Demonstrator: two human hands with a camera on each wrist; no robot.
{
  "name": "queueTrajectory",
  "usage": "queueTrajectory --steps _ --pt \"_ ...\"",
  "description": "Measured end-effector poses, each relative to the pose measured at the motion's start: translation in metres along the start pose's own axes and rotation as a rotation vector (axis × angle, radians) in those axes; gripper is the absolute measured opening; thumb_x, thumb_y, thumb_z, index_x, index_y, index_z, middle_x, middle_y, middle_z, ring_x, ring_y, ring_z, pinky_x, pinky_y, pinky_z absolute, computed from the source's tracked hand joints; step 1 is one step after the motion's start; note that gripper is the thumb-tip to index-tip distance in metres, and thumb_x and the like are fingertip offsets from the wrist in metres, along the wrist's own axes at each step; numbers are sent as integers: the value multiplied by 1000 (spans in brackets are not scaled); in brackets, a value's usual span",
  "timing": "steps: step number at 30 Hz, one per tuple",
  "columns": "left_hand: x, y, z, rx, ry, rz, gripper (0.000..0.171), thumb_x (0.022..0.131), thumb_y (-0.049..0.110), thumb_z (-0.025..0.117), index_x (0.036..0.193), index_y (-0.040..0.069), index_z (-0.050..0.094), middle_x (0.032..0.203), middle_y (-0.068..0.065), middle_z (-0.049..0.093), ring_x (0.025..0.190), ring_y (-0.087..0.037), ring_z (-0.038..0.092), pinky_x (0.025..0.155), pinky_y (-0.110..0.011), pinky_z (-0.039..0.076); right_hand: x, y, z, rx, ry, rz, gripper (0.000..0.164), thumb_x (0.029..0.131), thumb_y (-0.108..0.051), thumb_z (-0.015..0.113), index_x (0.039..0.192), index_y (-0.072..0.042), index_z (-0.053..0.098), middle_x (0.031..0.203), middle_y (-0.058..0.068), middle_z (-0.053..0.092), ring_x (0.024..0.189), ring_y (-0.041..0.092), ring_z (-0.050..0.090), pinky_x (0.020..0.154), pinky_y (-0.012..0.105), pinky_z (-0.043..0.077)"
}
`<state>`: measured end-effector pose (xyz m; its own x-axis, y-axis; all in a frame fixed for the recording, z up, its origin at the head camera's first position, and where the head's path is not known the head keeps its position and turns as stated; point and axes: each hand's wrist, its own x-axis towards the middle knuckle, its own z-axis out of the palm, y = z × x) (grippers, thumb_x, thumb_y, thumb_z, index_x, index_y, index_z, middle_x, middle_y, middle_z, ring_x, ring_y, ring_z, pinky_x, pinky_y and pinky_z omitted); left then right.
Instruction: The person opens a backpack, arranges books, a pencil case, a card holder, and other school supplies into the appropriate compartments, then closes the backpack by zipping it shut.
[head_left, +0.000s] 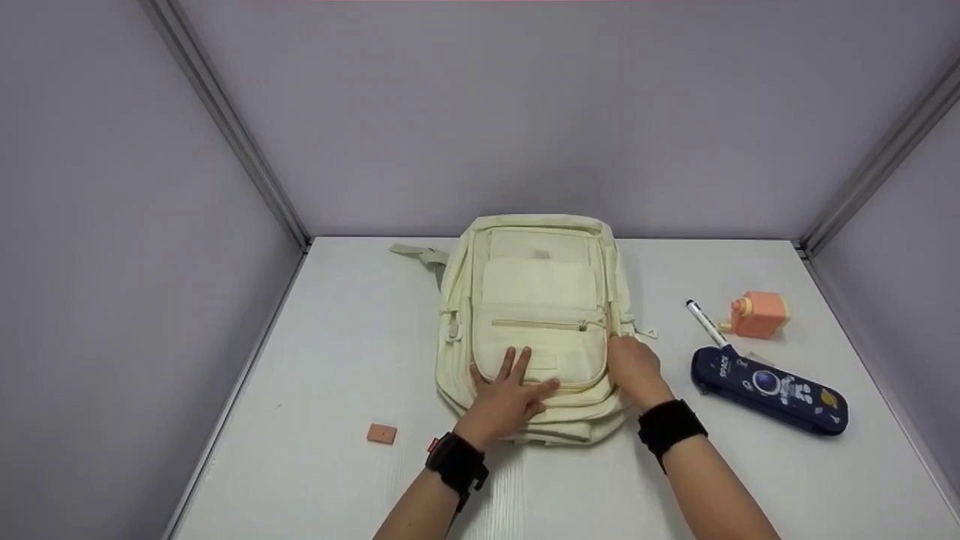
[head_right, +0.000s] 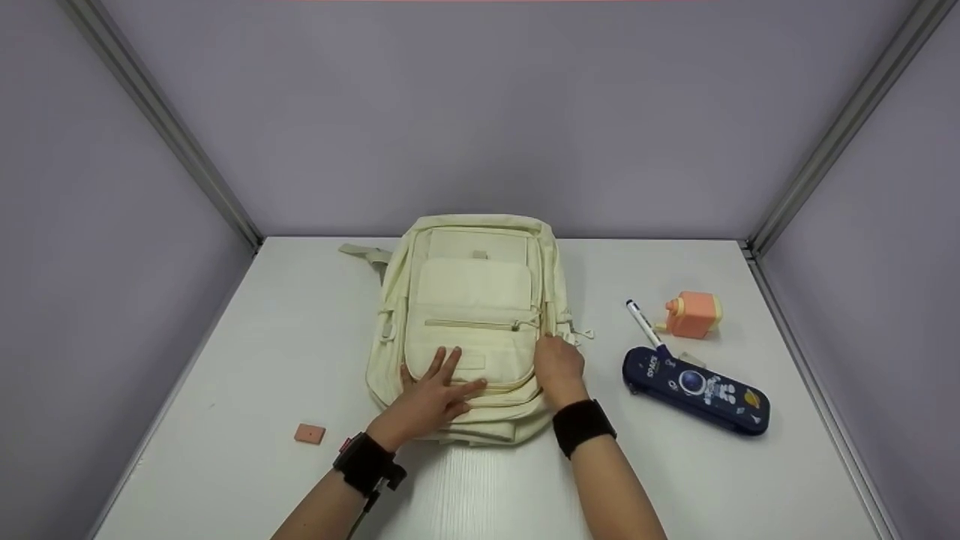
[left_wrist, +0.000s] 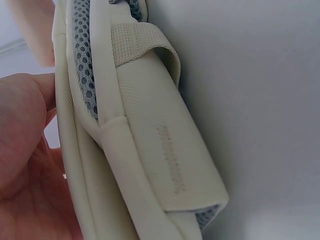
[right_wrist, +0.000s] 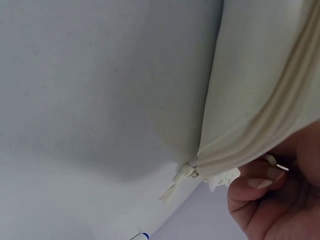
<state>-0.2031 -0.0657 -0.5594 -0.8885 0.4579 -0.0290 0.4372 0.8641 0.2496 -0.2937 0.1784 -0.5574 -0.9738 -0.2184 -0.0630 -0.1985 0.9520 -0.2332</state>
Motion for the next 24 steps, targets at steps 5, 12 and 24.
queueTrajectory --steps 5,12,24 --pt "-1 -2 3 3 1 3 48 97 47 54 144 49 43 161 -15 16 146 -38 11 91 -83 18 -7 -1 -3 12 -37 12 17 91 6 50 81 4 64 81 25 65 66 36 64 52 48 50" --pt "-3 -2 4 -1 45 -1 44 98 46 52 142 48 46 161 -14 17 146 -38 11 92 -83 17 -21 -4 -14 32 -93 -63 17 85 9 50 74 0 59 73 20 62 63 32 60 52 48 49" --pt "1 -5 9 -29 80 7 40 100 43 52 140 45 52 161 -15 18 146 -39 12 90 -84 16 -22 2 -17 54 -225 -136 19 75 14 56 72 -5 53 70 11 54 61 25 48 58 44 47"
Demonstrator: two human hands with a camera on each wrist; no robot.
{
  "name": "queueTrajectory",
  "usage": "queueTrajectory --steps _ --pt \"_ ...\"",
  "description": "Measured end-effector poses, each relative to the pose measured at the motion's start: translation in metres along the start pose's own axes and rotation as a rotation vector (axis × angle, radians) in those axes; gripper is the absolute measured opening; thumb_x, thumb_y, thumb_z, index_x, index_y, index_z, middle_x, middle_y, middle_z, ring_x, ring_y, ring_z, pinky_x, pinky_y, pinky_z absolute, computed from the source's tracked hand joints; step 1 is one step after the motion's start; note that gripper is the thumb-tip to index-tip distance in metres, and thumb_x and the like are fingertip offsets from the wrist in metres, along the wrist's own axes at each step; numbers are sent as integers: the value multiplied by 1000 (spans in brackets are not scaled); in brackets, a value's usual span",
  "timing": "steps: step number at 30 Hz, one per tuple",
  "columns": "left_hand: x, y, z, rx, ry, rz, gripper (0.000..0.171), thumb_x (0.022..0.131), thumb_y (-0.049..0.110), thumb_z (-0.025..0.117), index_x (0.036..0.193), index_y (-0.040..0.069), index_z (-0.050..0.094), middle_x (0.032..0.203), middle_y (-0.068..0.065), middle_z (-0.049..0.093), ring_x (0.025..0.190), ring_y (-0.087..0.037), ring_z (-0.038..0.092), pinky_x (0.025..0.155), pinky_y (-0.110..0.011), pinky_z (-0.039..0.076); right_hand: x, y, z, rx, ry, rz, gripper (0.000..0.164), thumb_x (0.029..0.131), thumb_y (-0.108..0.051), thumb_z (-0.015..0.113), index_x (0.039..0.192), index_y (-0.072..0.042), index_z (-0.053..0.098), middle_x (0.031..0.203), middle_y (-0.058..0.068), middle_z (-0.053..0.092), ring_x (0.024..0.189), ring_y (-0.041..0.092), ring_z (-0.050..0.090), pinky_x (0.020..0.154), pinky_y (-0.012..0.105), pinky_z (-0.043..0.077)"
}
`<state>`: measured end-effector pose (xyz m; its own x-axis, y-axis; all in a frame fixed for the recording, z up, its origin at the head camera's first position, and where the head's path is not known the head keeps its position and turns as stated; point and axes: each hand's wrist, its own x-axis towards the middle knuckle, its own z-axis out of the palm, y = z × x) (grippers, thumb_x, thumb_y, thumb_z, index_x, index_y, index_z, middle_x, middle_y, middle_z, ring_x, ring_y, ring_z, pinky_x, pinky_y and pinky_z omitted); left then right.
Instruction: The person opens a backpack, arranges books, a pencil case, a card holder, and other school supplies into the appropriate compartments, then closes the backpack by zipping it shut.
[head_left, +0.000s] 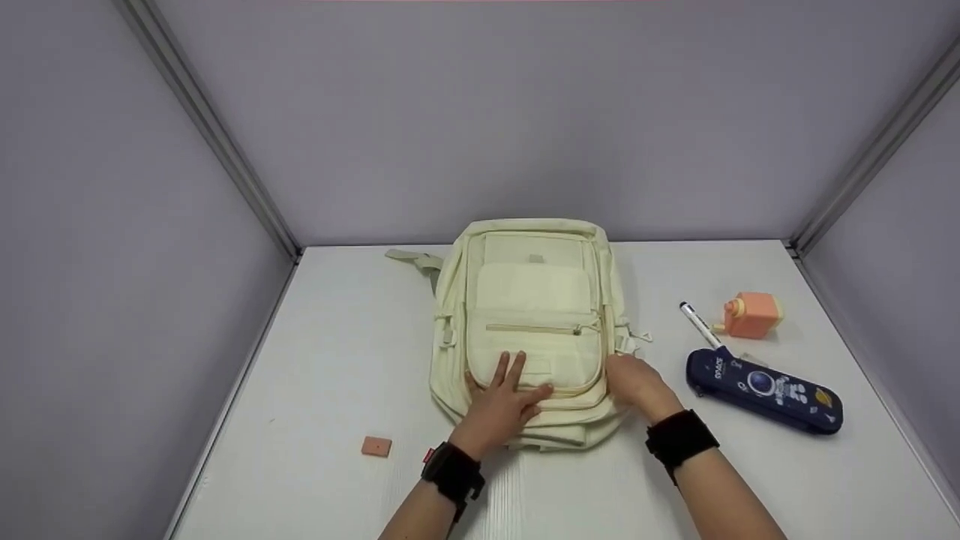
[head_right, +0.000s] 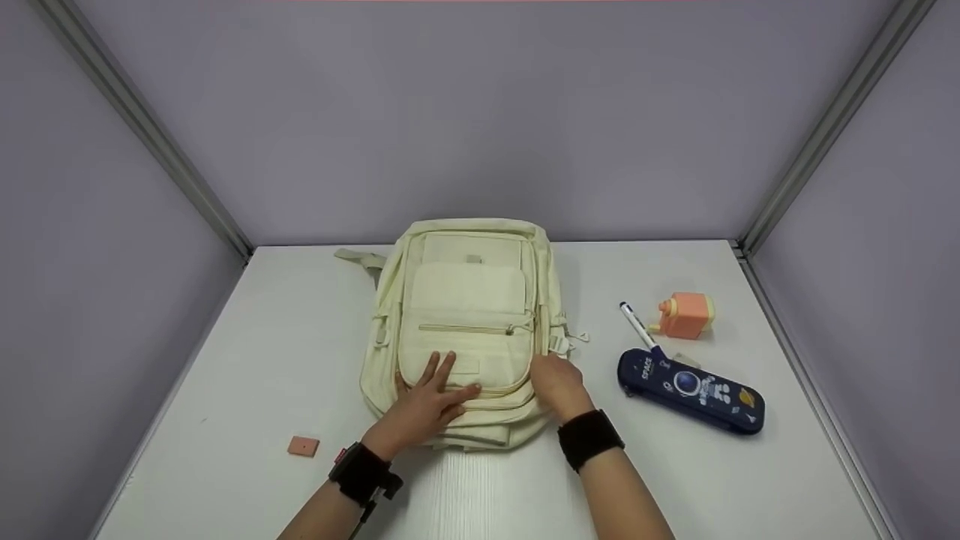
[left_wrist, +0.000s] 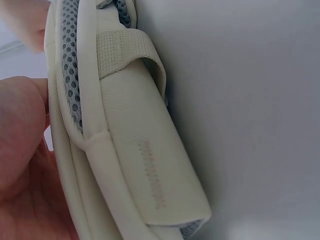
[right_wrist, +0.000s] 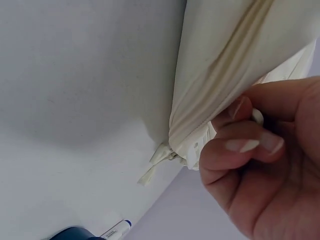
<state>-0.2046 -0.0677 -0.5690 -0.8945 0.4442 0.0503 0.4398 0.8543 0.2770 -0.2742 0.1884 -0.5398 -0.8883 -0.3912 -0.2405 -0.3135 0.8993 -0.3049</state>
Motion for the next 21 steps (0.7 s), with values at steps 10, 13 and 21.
queueTrajectory --steps 10,13,21 --pt "13 -3 -1 4 -6 -22 40 100 46 50 140 45 51 161 -13 18 146 -39 11 92 -83 16 12 5 -3 29 2 42 15 78 11 54 77 -4 58 78 15 60 66 28 53 63 47 49" --pt "15 -3 1 0 -4 -32 40 100 45 51 140 45 51 161 -13 18 147 -38 11 92 -83 16 15 6 -3 20 5 36 15 78 12 54 78 -3 57 79 16 59 67 28 53 65 48 49" --pt "16 -3 6 17 11 -34 39 101 45 50 140 45 52 161 -14 19 147 -38 12 92 -83 17 7 14 2 86 57 -1 23 86 5 61 108 -1 62 95 21 64 82 32 60 75 52 50"
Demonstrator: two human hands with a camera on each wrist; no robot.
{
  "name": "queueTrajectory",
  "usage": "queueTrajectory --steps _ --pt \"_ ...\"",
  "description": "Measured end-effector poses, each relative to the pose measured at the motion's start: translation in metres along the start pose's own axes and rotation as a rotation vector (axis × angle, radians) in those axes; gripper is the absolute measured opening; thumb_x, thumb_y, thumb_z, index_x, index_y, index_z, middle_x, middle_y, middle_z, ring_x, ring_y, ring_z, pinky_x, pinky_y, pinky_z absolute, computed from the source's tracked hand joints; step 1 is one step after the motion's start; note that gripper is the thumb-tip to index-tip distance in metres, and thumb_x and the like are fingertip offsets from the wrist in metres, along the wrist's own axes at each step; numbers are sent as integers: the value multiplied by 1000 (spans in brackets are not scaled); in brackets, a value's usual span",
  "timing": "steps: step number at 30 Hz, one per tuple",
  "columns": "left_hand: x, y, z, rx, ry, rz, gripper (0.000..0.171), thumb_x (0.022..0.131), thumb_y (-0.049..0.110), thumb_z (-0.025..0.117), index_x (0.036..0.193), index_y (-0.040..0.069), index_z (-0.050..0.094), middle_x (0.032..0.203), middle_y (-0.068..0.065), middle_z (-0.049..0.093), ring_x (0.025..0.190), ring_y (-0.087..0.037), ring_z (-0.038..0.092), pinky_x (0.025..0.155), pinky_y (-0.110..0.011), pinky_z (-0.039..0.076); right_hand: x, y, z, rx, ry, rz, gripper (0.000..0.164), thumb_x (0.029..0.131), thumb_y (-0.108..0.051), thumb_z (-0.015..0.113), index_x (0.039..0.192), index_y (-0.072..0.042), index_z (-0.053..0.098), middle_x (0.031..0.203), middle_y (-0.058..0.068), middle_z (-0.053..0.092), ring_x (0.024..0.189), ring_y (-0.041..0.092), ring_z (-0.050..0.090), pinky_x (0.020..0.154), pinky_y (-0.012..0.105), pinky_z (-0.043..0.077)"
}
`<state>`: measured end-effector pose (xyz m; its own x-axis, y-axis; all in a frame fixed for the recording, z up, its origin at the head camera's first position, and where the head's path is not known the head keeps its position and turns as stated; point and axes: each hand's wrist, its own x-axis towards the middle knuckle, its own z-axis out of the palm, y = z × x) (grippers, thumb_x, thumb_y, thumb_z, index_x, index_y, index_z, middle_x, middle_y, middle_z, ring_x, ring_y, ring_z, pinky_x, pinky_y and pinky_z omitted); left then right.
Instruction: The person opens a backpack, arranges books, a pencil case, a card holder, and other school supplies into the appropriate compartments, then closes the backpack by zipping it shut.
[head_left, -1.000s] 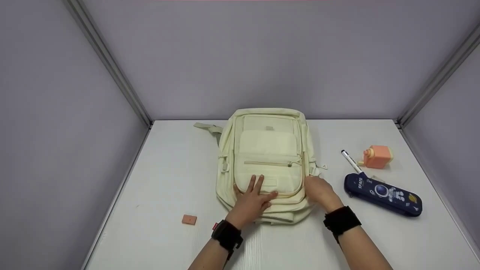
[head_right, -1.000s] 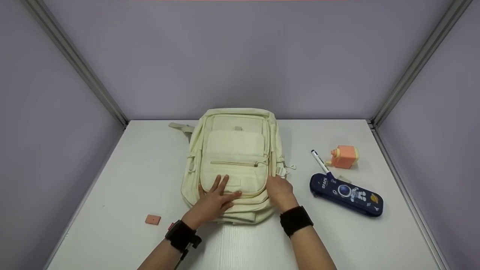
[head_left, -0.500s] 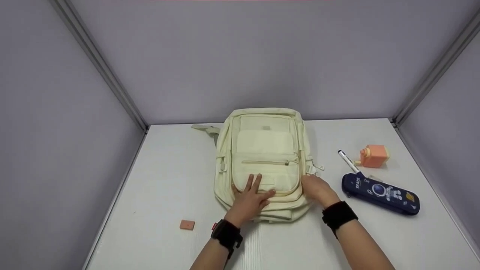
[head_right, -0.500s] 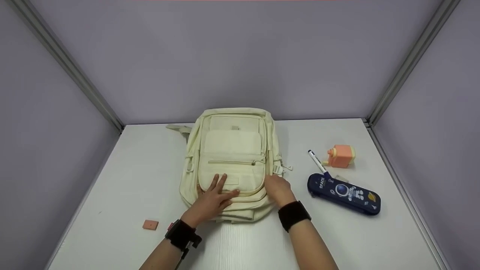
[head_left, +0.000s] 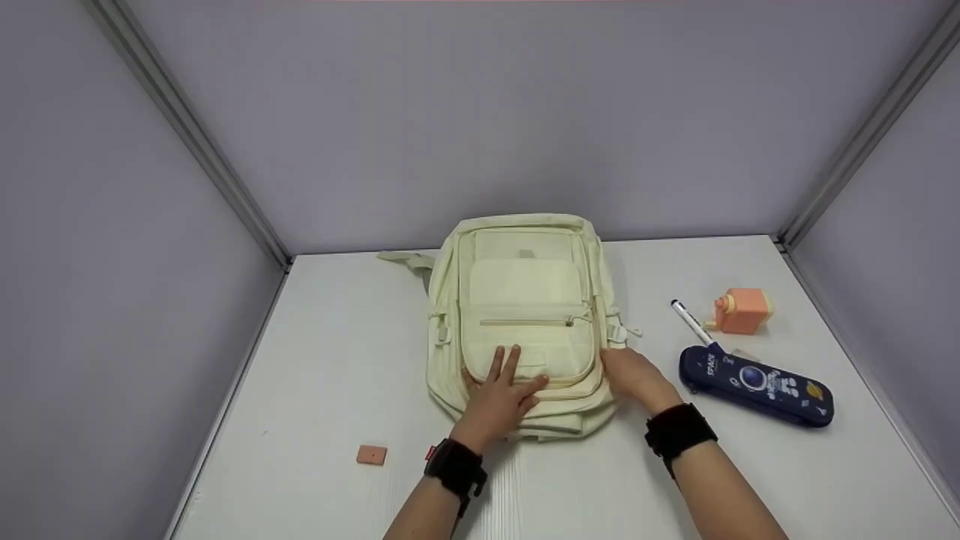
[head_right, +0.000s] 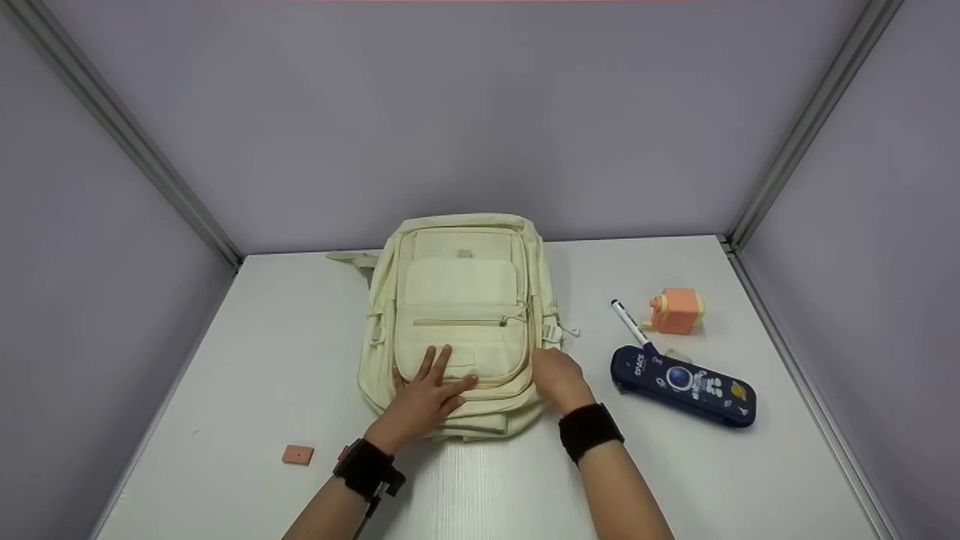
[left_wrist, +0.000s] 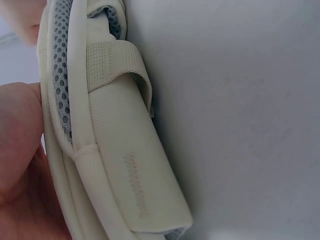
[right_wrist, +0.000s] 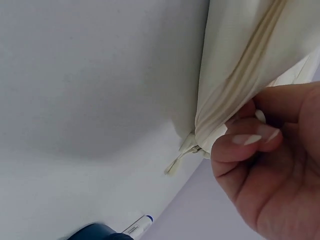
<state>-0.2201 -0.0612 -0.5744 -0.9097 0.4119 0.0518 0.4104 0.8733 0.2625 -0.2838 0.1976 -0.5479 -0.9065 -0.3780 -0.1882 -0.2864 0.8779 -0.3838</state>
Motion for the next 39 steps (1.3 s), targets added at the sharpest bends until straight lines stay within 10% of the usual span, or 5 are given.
queueTrajectory --steps 12,22,39 --pt "1 -1 3 -2 -25 -2 40 102 47 45 142 46 49 162 -13 15 147 -37 8 94 -82 14 -25 -8 2 -64 -16 23 8 86 4 55 84 -3 60 73 15 59 61 28 55 54 47 47" --pt "0 -3 4 -51 -6 14 41 102 46 45 143 44 48 162 -13 13 147 -37 6 93 -82 16 -48 -13 0 -64 40 -43 18 94 2 49 106 1 61 84 21 64 75 38 63 62 53 49" --pt "0 -2 9 -6 50 24 39 102 45 44 141 46 50 161 -13 17 147 -38 11 93 -81 19 -63 -45 -2 202 -17 -107 23 98 -2 50 77 -8 56 68 -3 47 62 14 46 58 35 40"
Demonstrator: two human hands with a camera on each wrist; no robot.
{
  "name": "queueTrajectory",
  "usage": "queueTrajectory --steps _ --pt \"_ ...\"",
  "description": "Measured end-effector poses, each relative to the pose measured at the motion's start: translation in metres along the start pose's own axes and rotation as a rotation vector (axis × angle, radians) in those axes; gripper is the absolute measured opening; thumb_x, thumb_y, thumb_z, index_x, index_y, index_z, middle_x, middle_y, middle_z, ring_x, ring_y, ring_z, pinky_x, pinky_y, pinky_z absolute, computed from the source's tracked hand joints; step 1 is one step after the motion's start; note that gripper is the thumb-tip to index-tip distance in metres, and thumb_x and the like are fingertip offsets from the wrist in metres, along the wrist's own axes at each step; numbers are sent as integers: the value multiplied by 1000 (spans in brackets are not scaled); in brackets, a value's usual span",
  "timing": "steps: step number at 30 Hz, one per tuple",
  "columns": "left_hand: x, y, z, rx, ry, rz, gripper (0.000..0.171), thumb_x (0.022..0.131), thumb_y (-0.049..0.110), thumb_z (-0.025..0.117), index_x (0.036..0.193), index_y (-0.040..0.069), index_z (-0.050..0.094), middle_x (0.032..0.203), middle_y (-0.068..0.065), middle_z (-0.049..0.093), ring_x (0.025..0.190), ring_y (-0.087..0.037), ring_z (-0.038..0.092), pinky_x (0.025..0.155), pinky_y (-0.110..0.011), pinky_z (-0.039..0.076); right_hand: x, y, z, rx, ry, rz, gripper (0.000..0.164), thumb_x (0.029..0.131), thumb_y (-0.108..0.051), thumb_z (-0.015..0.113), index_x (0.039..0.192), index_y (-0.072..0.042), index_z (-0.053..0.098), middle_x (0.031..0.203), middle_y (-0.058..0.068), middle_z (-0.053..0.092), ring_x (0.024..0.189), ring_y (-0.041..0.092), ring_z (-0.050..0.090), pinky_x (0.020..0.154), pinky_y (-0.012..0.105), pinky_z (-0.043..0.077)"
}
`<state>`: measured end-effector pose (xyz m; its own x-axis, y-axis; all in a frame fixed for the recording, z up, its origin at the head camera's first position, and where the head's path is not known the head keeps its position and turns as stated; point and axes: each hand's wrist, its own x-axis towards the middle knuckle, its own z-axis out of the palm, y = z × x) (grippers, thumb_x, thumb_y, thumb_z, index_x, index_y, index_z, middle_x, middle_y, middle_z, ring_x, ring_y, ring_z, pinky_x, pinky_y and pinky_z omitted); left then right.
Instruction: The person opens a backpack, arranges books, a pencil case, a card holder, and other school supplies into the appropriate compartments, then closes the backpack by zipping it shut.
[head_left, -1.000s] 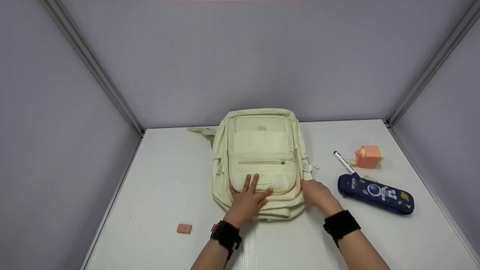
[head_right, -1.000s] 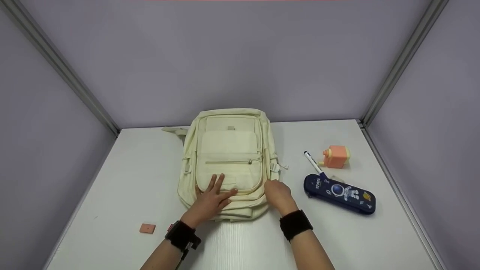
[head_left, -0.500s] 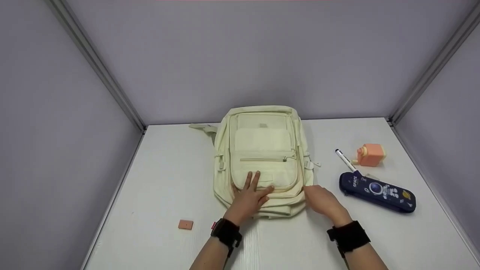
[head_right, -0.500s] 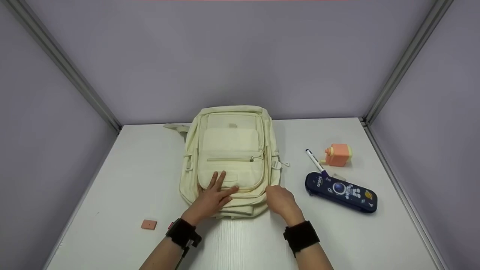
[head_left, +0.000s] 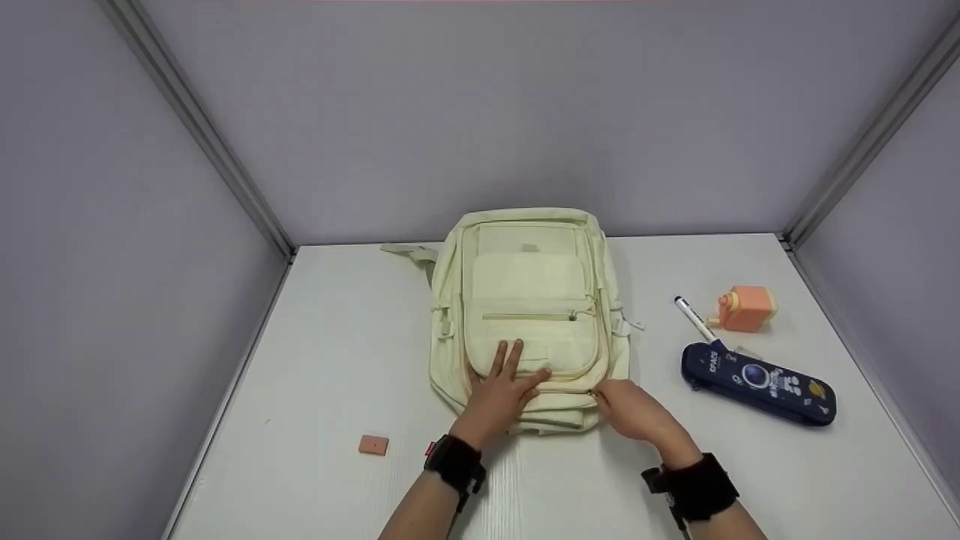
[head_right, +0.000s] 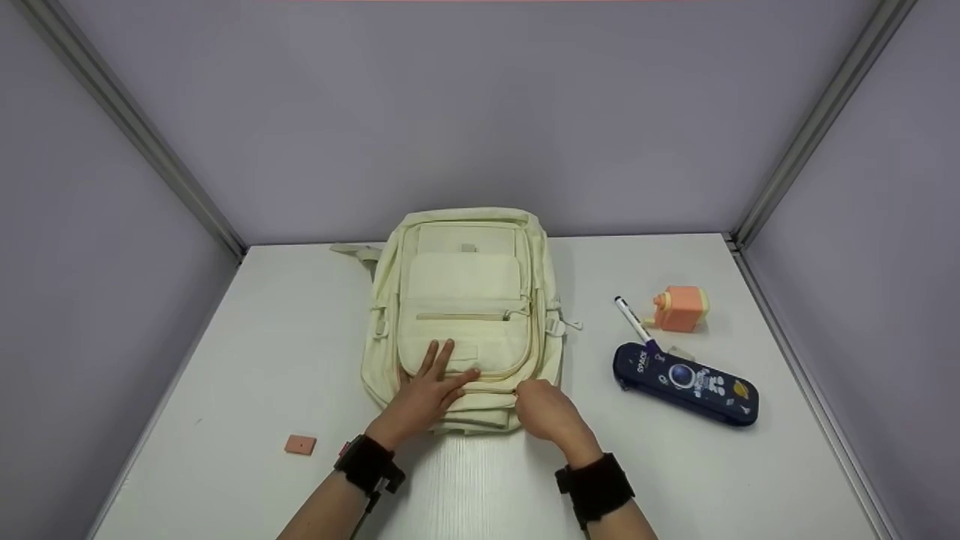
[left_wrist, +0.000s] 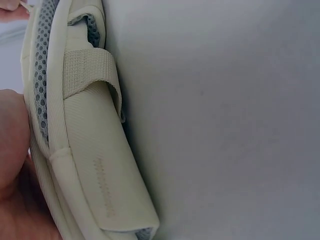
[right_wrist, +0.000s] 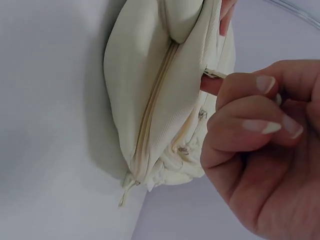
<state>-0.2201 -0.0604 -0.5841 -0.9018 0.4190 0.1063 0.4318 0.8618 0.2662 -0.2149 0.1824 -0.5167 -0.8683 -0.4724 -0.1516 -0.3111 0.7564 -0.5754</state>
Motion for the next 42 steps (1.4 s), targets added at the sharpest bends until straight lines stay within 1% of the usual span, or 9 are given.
queueTrajectory --steps 6,13,18,21,25,29,33,37,42 --pt "0 1 0 8 -6 -8 39 102 46 44 141 46 50 162 -11 17 147 -36 11 93 -80 21 2 -18 10 42 15 -2 26 98 -1 50 73 -7 55 64 -4 44 58 13 44 55 34 39" --pt "-2 1 0 -16 14 5 40 102 43 46 142 43 50 161 -15 19 146 -39 13 91 -81 24 8 -37 27 58 43 -17 20 100 -3 49 87 0 64 67 -3 49 59 13 47 57 35 42" --pt "-5 3 -5 -135 19 0 41 101 37 53 141 33 54 159 -14 23 146 -38 15 92 -82 20 10 -42 36 105 81 60 16 98 -3 53 86 0 64 68 -1 53 57 13 49 54 32 43" --pt "-8 7 -11 -202 91 -11 33 96 28 65 128 21 65 153 -12 37 143 -33 29 92 -81 23 8 -41 38 117 121 112 13 95 -3 57 84 -2 64 72 1 58 60 13 50 55 33 44" --pt "-10 20 -12 -191 296 -33 12 90 16 73 100 11 70 128 -9 62 125 -27 54 92 -75 31 5 -36 40 129 160 127 12 92 -5 60 81 -5 63 74 1 60 61 13 50 56 33 44" --pt "-10 36 -10 -220 432 -60 14 91 15 70 77 11 69 84 0 66 82 -16 65 82 -44 48 4 -35 43 167 169 93 11 92 -7 64 81 -6 62 74 1 60 62 13 50 56 33 43" --pt "-5 45 -14 -564 260 -128 32 99 19 61 67 12 63 59 8 52 52 -5 49 52 -23 40 3 -37 46 188 168 53 7 91 -8 65 85 -4 64 76 1 61 63 12 49 56 31 43" --pt "0 47 -16 -894 55 -279 31 100 24 59 78 6 71 61 5 59 51 -4 52 48 -22 43 0 -40 49 180 171 22 8 92 -8 65 97 -2 67 82 3 64 62 11 48 57 30 42" --pt "6 44 -12 -961 13 -341 20 96 18 65 88 2 75 74 1 67 63 -7 58 59 -24 49 -2 -44 44 185 88 -61 7 95 -13 64 99 -7 66 83 -3 62 68 8 51 61 29 43"
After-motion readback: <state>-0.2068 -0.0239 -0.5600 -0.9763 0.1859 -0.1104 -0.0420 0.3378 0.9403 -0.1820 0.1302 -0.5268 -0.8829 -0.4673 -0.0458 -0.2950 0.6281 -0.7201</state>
